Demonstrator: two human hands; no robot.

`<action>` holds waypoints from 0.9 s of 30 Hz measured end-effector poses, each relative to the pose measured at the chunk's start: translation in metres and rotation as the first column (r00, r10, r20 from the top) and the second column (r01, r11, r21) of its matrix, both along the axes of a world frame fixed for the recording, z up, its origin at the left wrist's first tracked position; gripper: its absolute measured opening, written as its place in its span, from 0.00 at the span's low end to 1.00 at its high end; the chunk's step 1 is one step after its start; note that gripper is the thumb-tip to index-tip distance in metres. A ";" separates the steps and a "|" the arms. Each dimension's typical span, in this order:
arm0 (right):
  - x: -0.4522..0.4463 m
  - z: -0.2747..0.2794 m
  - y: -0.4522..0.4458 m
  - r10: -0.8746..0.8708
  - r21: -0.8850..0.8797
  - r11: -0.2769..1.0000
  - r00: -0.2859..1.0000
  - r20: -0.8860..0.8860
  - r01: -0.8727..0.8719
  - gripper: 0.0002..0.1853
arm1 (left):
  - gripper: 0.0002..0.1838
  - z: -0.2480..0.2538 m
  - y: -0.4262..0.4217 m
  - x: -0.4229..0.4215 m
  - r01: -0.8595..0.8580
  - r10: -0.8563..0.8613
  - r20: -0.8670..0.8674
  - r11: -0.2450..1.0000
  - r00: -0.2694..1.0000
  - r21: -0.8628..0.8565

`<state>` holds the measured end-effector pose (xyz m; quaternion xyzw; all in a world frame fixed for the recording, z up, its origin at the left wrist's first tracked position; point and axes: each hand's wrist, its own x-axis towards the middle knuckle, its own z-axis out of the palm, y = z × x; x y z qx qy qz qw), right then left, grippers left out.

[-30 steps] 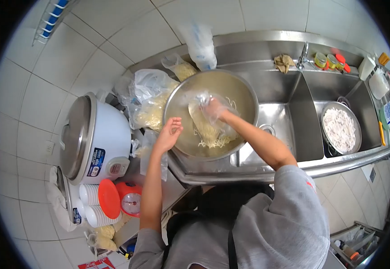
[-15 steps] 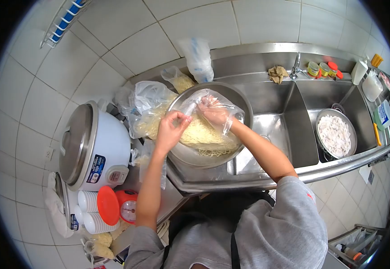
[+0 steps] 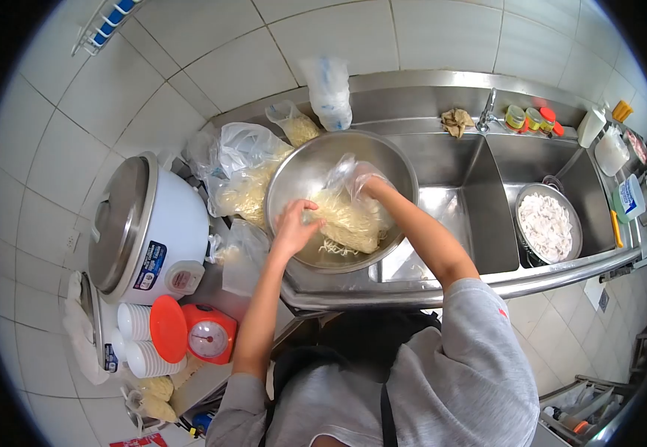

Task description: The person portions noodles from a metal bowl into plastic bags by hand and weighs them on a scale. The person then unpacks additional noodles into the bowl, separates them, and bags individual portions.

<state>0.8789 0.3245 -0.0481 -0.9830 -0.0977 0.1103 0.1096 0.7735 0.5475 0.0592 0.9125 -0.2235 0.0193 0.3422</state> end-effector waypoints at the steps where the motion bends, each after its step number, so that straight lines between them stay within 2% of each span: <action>1: -0.014 0.017 0.004 -0.108 0.172 0.979 0.994 -0.019 0.110 0.14 | 0.20 -0.029 0.005 0.011 -0.006 0.002 -0.120 0.999 0.993 -0.032; 2: -0.031 0.041 0.008 -0.209 0.337 0.917 0.977 -0.054 0.214 0.14 | 0.24 -0.042 0.008 0.017 -0.014 -0.001 -0.236 0.998 0.972 -0.064; 3: -0.053 0.077 0.009 -0.226 0.337 0.908 0.969 -0.104 0.248 0.17 | 0.29 -0.040 0.007 0.016 -0.059 0.024 -0.396 0.995 0.918 -0.076; 6: -0.049 0.047 -0.015 -0.009 0.153 0.988 1.000 -0.020 0.012 0.18 | 0.30 -0.066 0.016 0.025 -0.194 0.163 -0.297 0.978 0.941 -0.075; 8: -0.088 0.102 -0.008 -0.064 0.089 0.993 0.988 -0.138 0.076 0.21 | 0.32 -0.085 0.023 0.046 -0.182 0.181 -0.029 0.981 0.983 -0.070; 10: -0.108 0.117 0.000 -0.177 0.059 0.978 0.941 -0.288 0.201 0.24 | 0.32 -0.108 0.031 0.079 -0.145 0.146 0.218 0.989 0.965 -0.021; 11: -0.108 0.096 0.001 -0.072 0.066 0.993 0.943 -0.326 0.099 0.26 | 0.33 -0.122 0.035 0.099 -0.116 0.100 0.323 0.993 0.941 0.033; 12: -0.119 0.102 0.014 -0.024 -0.021 1.000 0.958 -0.287 0.019 0.27 | 0.33 -0.128 0.036 0.112 -0.090 0.044 0.425 0.992 0.904 0.090; 13: -0.130 0.108 0.029 0.025 -0.110 0.993 0.968 -0.248 -0.053 0.27 | 0.30 -0.125 0.032 0.119 -0.092 0.086 0.241 0.996 0.967 0.011; 15: -0.132 0.086 0.043 0.077 -0.085 0.991 0.971 -0.227 -0.099 0.28 | 0.25 -0.118 0.023 0.133 -0.125 0.105 -0.151 0.984 0.983 -0.131; 18: -0.129 0.052 0.055 -0.023 -0.135 0.991 0.993 -0.119 0.007 0.28 | 0.17 -0.107 0.020 0.139 -0.166 0.129 -0.298 0.981 0.946 -0.104; 21: -0.126 0.040 0.054 -0.005 -0.128 0.992 0.994 -0.113 -0.009 0.24 | 0.15 -0.111 0.020 0.131 -0.178 0.135 -0.288 0.976 0.948 -0.129; 24: -0.125 0.041 0.054 0.079 0.083 0.995 0.954 -0.289 -0.057 0.20 | 0.14 -0.111 0.025 0.125 -0.123 0.098 -0.436 0.992 0.895 -0.031; 25: -0.116 -0.002 0.054 0.269 0.228 0.941 0.961 -0.057 -0.250 0.16 | 0.14 -0.105 0.023 0.119 -0.075 0.074 -0.438 0.997 0.896 0.017; 27: -0.117 -0.018 0.066 0.097 0.046 0.995 0.991 -0.096 -0.093 0.17 | 0.14 -0.091 0.016 0.098 0.013 0.037 -0.446 0.994 0.894 0.109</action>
